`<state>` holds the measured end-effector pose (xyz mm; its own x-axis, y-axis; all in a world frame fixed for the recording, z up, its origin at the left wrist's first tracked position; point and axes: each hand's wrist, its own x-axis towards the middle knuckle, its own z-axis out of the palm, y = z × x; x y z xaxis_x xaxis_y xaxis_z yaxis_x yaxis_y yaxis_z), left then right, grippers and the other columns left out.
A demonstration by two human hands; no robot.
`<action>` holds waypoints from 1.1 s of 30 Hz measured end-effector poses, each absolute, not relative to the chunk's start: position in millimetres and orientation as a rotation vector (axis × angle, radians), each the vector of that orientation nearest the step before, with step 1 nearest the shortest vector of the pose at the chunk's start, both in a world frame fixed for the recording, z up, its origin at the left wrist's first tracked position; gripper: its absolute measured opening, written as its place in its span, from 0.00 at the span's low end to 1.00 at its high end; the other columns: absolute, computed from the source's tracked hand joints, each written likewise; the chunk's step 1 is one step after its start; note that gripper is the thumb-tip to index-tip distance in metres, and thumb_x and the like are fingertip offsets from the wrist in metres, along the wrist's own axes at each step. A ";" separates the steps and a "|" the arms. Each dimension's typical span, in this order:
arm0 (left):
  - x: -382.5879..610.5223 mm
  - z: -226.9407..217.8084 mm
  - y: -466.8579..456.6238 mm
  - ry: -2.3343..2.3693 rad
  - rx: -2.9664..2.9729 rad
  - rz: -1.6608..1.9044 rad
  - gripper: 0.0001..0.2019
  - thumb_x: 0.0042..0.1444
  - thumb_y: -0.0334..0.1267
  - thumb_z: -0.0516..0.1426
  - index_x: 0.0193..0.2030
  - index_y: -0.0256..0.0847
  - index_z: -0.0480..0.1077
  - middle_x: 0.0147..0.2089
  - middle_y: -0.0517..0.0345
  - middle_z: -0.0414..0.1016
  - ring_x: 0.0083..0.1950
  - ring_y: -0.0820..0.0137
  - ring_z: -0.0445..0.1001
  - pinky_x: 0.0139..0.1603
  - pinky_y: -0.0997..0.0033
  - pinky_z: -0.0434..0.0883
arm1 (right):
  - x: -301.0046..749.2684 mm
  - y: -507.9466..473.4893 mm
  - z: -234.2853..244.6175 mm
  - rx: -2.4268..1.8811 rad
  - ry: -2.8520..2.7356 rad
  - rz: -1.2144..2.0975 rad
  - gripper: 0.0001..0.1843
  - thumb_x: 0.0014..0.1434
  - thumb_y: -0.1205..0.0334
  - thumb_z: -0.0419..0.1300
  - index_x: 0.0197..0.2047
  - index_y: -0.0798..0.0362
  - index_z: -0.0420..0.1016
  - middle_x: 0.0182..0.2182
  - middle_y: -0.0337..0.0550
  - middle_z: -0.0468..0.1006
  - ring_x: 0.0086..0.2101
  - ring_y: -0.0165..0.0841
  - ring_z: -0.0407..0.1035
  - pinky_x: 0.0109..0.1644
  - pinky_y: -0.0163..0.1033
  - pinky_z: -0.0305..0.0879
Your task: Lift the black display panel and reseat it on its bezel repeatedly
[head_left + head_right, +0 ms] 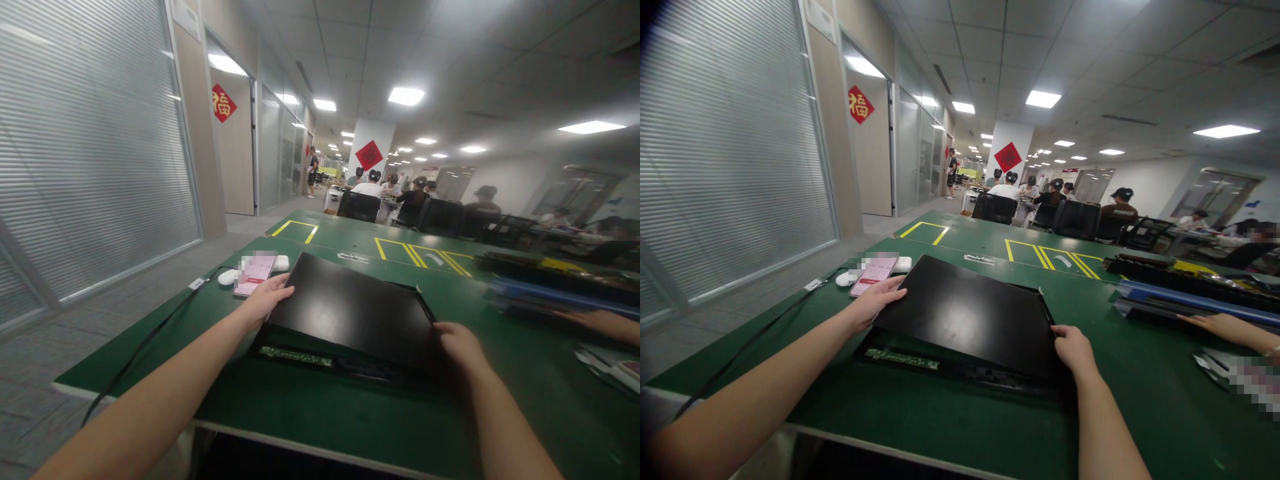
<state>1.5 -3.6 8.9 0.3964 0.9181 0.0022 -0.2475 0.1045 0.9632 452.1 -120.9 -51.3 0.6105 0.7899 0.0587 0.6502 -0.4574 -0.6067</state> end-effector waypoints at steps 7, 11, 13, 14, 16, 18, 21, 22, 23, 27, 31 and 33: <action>3.1 11.0 -5.9 0.646 1.134 1.037 0.33 0.44 0.34 0.67 0.60 0.38 0.67 0.50 0.47 0.80 0.49 0.58 0.79 0.50 0.63 0.75 | 449.1 -121.1 -48.0 -2.211 -1.010 0.276 0.25 0.50 0.62 0.56 0.52 0.54 0.78 0.42 0.48 0.81 0.42 0.38 0.74 0.44 0.37 0.67; 4.6 13.6 -8.3 0.615 1.133 1.087 0.37 0.43 0.34 0.68 0.63 0.38 0.65 0.53 0.45 0.78 0.52 0.56 0.77 0.51 0.62 0.75 | 445.9 -120.6 -42.7 -2.166 -0.937 0.284 0.21 0.52 0.55 0.57 0.45 0.55 0.81 0.43 0.51 0.81 0.44 0.40 0.74 0.45 0.39 0.67; 3.7 14.3 -7.1 0.632 1.132 1.109 0.37 0.42 0.34 0.68 0.62 0.37 0.65 0.53 0.45 0.78 0.53 0.55 0.77 0.52 0.61 0.74 | 445.9 -121.0 -40.7 -2.092 -0.881 0.294 0.19 0.51 0.55 0.58 0.40 0.55 0.82 0.43 0.51 0.81 0.45 0.42 0.73 0.48 0.41 0.67; 2.6 14.4 -5.6 0.643 1.133 1.120 0.37 0.42 0.35 0.68 0.62 0.37 0.66 0.53 0.46 0.78 0.53 0.55 0.77 0.52 0.61 0.74 | 446.1 -121.3 -39.5 -2.030 -0.843 0.308 0.18 0.49 0.55 0.60 0.40 0.56 0.82 0.43 0.51 0.81 0.46 0.44 0.73 0.48 0.42 0.67; -0.6 14.7 -1.6 0.675 1.126 1.152 0.36 0.42 0.35 0.67 0.61 0.38 0.67 0.51 0.49 0.79 0.51 0.56 0.78 0.52 0.62 0.74 | 445.7 -122.2 -36.4 -1.851 -0.781 0.380 0.20 0.47 0.56 0.62 0.42 0.57 0.81 0.43 0.52 0.81 0.47 0.45 0.73 0.49 0.44 0.68; -4.3 15.6 2.4 0.721 1.104 1.186 0.33 0.41 0.34 0.66 0.59 0.39 0.70 0.48 0.51 0.81 0.49 0.57 0.78 0.51 0.63 0.74 | 443.6 -123.6 -32.0 -1.643 -0.786 0.497 0.25 0.47 0.55 0.63 0.47 0.57 0.79 0.44 0.50 0.81 0.46 0.46 0.73 0.48 0.45 0.70; -7.9 18.3 4.6 0.783 1.060 1.182 0.30 0.41 0.35 0.65 0.55 0.39 0.72 0.44 0.53 0.82 0.43 0.59 0.80 0.44 0.67 0.75 | 437.9 -127.3 -24.8 -1.420 -0.878 0.623 0.29 0.53 0.48 0.59 0.55 0.54 0.76 0.44 0.47 0.81 0.47 0.45 0.74 0.48 0.44 0.71; -8.2 19.4 4.0 0.787 1.055 1.169 0.29 0.41 0.35 0.65 0.55 0.38 0.73 0.43 0.53 0.82 0.42 0.60 0.80 0.42 0.68 0.75 | 436.3 -129.0 -23.0 -1.387 -0.877 0.632 0.29 0.55 0.46 0.57 0.54 0.54 0.76 0.43 0.47 0.82 0.46 0.44 0.74 0.47 0.43 0.72; -8.1 20.5 2.9 0.788 1.057 1.158 0.29 0.41 0.35 0.65 0.54 0.38 0.73 0.42 0.53 0.82 0.40 0.61 0.80 0.40 0.68 0.74 | 435.1 -130.8 -21.6 -1.376 -0.838 0.643 0.27 0.56 0.45 0.56 0.51 0.54 0.78 0.41 0.47 0.82 0.45 0.44 0.74 0.46 0.43 0.72; -6.1 22.6 -2.1 0.815 1.117 1.096 0.30 0.39 0.38 0.65 0.53 0.36 0.73 0.40 0.51 0.82 0.38 0.60 0.80 0.35 0.69 0.72 | 437.0 -136.3 -19.5 -1.217 -0.498 0.758 0.10 0.47 0.58 0.66 0.35 0.51 0.80 0.31 0.41 0.82 0.35 0.39 0.77 0.40 0.41 0.75; -3.7 15.0 0.1 0.874 1.294 1.013 0.28 0.43 0.44 0.63 0.53 0.35 0.73 0.41 0.50 0.82 0.41 0.58 0.80 0.42 0.63 0.72 | 448.1 -138.8 -19.3 -1.048 -0.222 0.776 0.09 0.42 0.71 0.66 0.30 0.51 0.76 0.26 0.34 0.80 0.27 0.33 0.75 0.33 0.37 0.75; -3.1 8.0 3.8 0.948 1.490 1.031 0.29 0.46 0.47 0.61 0.54 0.35 0.72 0.44 0.47 0.81 0.45 0.56 0.79 0.49 0.57 0.71 | 454.9 -140.3 -19.6 -0.962 -0.227 0.760 0.09 0.44 0.72 0.64 0.31 0.51 0.76 0.25 0.34 0.79 0.27 0.32 0.74 0.32 0.38 0.75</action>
<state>-3.1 3.8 8.0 0.3170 0.9405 0.1225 0.0432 -0.1433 0.9887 454.9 -140.3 -19.6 0.7243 0.6733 -0.1481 -0.4823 0.3413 -0.8068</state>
